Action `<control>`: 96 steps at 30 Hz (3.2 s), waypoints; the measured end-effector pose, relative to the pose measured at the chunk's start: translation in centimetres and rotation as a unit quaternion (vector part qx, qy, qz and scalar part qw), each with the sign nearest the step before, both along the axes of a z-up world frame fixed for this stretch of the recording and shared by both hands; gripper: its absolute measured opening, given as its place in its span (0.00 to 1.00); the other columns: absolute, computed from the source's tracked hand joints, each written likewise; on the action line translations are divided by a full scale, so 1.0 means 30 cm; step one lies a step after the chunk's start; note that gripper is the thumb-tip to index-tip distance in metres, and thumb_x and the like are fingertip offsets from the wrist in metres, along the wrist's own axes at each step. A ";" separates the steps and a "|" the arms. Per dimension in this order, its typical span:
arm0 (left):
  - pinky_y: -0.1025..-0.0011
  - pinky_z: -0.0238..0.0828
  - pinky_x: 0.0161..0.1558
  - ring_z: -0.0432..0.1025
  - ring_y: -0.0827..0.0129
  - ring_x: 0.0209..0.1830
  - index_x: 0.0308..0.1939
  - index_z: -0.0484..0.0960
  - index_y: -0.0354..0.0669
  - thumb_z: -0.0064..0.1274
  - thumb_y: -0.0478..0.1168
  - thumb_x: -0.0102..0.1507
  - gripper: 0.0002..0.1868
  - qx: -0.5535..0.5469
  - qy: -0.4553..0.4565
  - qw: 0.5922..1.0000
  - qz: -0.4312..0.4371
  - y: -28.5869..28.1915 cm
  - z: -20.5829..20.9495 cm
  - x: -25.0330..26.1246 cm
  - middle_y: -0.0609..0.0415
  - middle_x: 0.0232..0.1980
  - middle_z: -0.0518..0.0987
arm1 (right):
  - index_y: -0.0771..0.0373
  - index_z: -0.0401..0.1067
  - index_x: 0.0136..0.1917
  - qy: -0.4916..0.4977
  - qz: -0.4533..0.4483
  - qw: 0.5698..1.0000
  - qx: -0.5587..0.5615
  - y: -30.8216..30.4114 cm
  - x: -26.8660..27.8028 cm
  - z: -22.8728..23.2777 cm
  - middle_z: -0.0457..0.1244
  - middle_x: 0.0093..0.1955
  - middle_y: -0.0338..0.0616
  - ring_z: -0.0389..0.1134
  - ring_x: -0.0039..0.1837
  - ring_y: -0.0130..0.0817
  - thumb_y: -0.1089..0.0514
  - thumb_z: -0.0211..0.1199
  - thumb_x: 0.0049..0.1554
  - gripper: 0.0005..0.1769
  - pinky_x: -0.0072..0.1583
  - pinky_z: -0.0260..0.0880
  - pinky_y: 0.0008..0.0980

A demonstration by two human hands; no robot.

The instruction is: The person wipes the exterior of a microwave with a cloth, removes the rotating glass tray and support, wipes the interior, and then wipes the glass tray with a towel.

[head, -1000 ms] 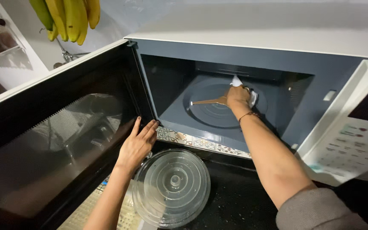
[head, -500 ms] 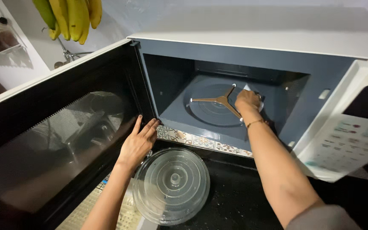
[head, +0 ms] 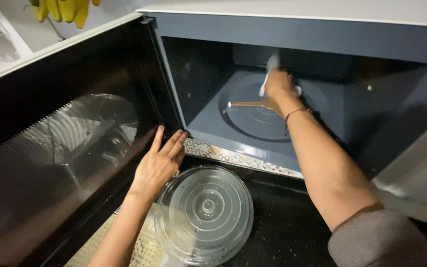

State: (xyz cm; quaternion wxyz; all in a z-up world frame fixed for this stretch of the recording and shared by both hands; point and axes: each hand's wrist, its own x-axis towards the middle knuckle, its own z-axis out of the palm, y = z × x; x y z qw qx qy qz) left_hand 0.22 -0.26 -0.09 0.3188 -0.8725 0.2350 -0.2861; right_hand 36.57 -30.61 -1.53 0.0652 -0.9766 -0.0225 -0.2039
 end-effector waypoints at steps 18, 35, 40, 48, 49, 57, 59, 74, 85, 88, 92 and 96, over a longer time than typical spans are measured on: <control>0.39 0.47 0.78 0.65 0.60 0.72 0.47 0.86 0.47 0.56 0.40 0.61 0.12 -0.042 -0.044 0.996 -0.060 0.016 -0.026 0.003 0.51 0.65 0.77 | 0.56 0.77 0.47 -0.091 0.285 0.944 0.138 0.188 -0.562 0.092 0.67 0.47 0.47 0.71 0.53 0.51 0.58 0.60 0.57 0.07 0.52 0.76 0.49; 0.44 0.48 0.78 0.58 0.55 0.77 0.55 0.81 0.43 0.50 0.40 0.67 0.14 -0.064 -0.067 0.993 0.070 0.039 0.007 -0.430 0.46 0.71 0.70 | 0.62 0.77 0.54 0.269 0.120 0.731 0.615 -0.154 -1.308 -0.618 0.65 0.51 0.49 0.64 0.56 0.46 0.47 0.58 0.60 0.19 0.57 0.60 0.45; 0.45 0.52 0.76 0.57 0.48 0.78 0.60 0.78 0.37 0.44 0.39 0.66 0.20 -0.029 -0.064 0.993 0.100 0.057 0.013 -0.581 0.38 0.76 0.65 | 0.57 0.74 0.64 0.313 -0.026 0.383 0.869 -0.139 -1.377 -0.776 0.68 0.60 0.51 0.69 0.60 0.47 0.35 0.57 0.61 0.29 0.60 0.69 0.52; 0.44 0.48 0.77 0.53 0.52 0.81 0.68 0.74 0.42 0.48 0.41 0.66 0.26 -0.023 -0.064 0.979 0.190 -0.026 -0.039 -0.738 0.42 0.79 0.63 | 0.63 0.76 0.53 0.427 0.050 0.501 0.751 -0.177 -1.517 -0.685 0.68 0.43 0.53 0.61 0.30 0.35 0.61 0.63 0.54 0.13 0.27 0.50 0.28; 0.45 0.47 0.77 0.53 0.54 0.81 0.69 0.74 0.45 0.49 0.41 0.64 0.28 -0.027 -0.057 0.975 0.212 -0.034 -0.043 -0.748 0.42 0.79 0.63 | 0.67 0.78 0.59 0.472 0.064 0.534 0.698 -0.166 -1.543 -0.624 0.72 0.50 0.60 0.66 0.34 0.39 0.65 0.61 0.57 0.16 0.28 0.54 0.31; 0.44 0.54 0.73 0.60 0.50 0.77 0.57 0.81 0.40 0.51 0.35 0.64 0.17 -0.078 -0.126 0.974 0.174 -0.116 -0.081 -0.833 0.41 0.74 0.69 | 0.74 0.79 0.44 0.499 0.084 0.510 0.696 0.048 -1.526 -0.682 0.70 0.36 0.59 0.64 0.25 0.35 0.54 0.77 0.51 0.19 0.23 0.50 0.26; 0.44 0.51 0.75 0.59 0.51 0.78 0.57 0.81 0.40 0.52 0.35 0.63 0.18 -0.085 -0.110 0.974 0.178 -0.136 -0.077 -0.854 0.41 0.74 0.69 | 0.73 0.80 0.40 0.488 0.070 0.527 0.693 0.092 -1.523 -0.694 0.68 0.29 0.55 0.62 0.23 0.38 0.50 0.79 0.51 0.21 0.23 0.51 0.28; 0.44 0.44 0.76 0.55 0.56 0.79 0.55 0.79 0.44 0.55 0.39 0.63 0.16 -0.137 -0.159 0.950 0.231 -0.311 -0.080 -1.020 0.44 0.73 0.67 | 0.62 0.84 0.46 0.374 0.039 0.638 0.672 0.193 -1.392 -0.945 0.70 0.38 0.54 0.70 0.38 0.44 0.39 0.77 0.51 0.25 0.36 0.70 0.37; 0.46 0.51 0.76 0.58 0.55 0.79 0.55 0.79 0.37 0.53 0.37 0.61 0.18 -0.167 -0.086 0.967 0.172 -0.327 -0.159 -1.037 0.40 0.72 0.70 | 0.61 0.78 0.39 0.318 0.049 0.575 0.752 0.130 -1.518 -0.856 0.72 0.42 0.52 0.71 0.37 0.42 0.49 0.76 0.51 0.14 0.30 0.68 0.38; 0.44 0.50 0.76 0.59 0.53 0.78 0.55 0.79 0.37 0.52 0.37 0.60 0.19 -0.170 -0.078 0.969 0.164 -0.343 -0.155 -1.042 0.40 0.69 0.72 | 0.53 0.73 0.36 0.333 0.057 0.536 0.774 0.096 -1.541 -0.817 0.73 0.43 0.53 0.73 0.36 0.42 0.54 0.75 0.51 0.11 0.28 0.65 0.37; 0.43 0.49 0.76 0.60 0.53 0.78 0.54 0.80 0.37 0.53 0.36 0.60 0.18 -0.166 -0.072 0.971 0.158 -0.359 -0.192 -1.029 0.40 0.69 0.73 | 0.57 0.75 0.41 0.335 0.073 0.540 0.769 0.037 -1.509 -0.861 0.73 0.45 0.56 0.74 0.37 0.41 0.58 0.74 0.52 0.08 0.27 0.64 0.34; 0.44 0.46 0.78 0.60 0.55 0.78 0.52 0.82 0.38 0.49 0.36 0.63 0.15 -0.198 -0.036 0.970 0.138 -0.390 -0.211 -1.033 0.42 0.67 0.76 | 0.58 0.78 0.46 0.315 0.091 0.519 0.789 -0.008 -1.541 -0.870 0.72 0.48 0.58 0.75 0.43 0.44 0.60 0.71 0.53 0.07 0.36 0.71 0.36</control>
